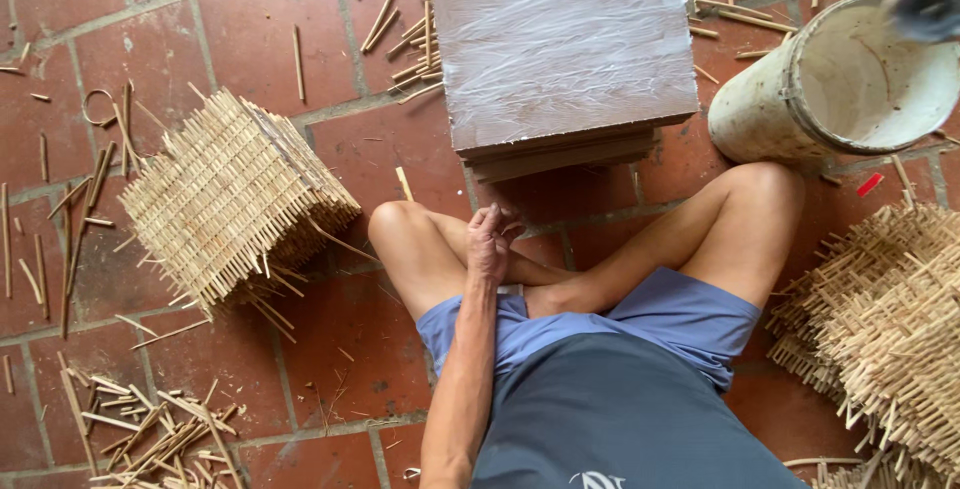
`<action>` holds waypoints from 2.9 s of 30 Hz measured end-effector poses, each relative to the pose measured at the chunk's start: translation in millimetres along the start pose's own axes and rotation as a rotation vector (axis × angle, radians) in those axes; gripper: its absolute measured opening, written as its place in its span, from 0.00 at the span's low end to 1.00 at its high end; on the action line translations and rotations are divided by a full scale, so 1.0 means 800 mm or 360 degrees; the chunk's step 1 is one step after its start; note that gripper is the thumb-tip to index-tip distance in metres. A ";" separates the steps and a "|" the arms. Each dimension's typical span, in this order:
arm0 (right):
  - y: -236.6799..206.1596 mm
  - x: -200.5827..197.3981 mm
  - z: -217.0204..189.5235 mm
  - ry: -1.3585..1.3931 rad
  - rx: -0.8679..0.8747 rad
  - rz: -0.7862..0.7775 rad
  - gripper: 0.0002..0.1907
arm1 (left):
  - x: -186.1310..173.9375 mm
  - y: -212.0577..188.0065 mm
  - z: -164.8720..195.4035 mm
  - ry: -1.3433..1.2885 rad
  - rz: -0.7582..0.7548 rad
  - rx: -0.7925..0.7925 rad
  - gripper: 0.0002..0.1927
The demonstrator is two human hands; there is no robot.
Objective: The person applies glue to cardboard sheets using a paint roller, then presses woven bamboo mats onto the glued surfaces. The person repeats this cycle, stacking completed panels as they finish each unit.
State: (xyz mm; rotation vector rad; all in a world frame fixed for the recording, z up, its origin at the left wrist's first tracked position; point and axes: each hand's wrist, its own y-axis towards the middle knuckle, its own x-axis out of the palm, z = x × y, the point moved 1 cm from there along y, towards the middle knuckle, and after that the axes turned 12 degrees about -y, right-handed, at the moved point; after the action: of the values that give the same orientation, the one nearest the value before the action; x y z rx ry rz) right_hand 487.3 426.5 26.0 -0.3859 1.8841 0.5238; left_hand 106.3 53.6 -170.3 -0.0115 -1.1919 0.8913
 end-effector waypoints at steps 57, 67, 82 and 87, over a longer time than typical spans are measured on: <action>-0.328 -0.136 0.281 -0.0266 0.1180 0.0410 0.08 | 0.373 -0.272 -0.378 0.2252 -0.2108 0.0632 0.14; -0.415 -0.221 0.230 0.0484 0.0729 0.0822 0.08 | 0.379 -0.249 -0.371 0.1857 -0.1556 -0.0556 0.27; -0.560 -0.264 0.180 -0.0016 0.1082 0.1523 0.17 | 0.358 -0.304 -0.401 0.1123 -0.1797 -0.1080 0.10; -0.568 -0.263 0.163 0.0366 0.0606 0.1212 0.24 | 0.396 -0.277 -0.350 0.0887 -0.1664 -0.1155 0.09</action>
State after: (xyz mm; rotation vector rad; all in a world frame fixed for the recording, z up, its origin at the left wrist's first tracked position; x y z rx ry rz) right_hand 891.6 113.3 103.1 0.5718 2.2747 0.6095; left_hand 488.0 216.6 65.4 -0.1926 -0.7579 -0.4669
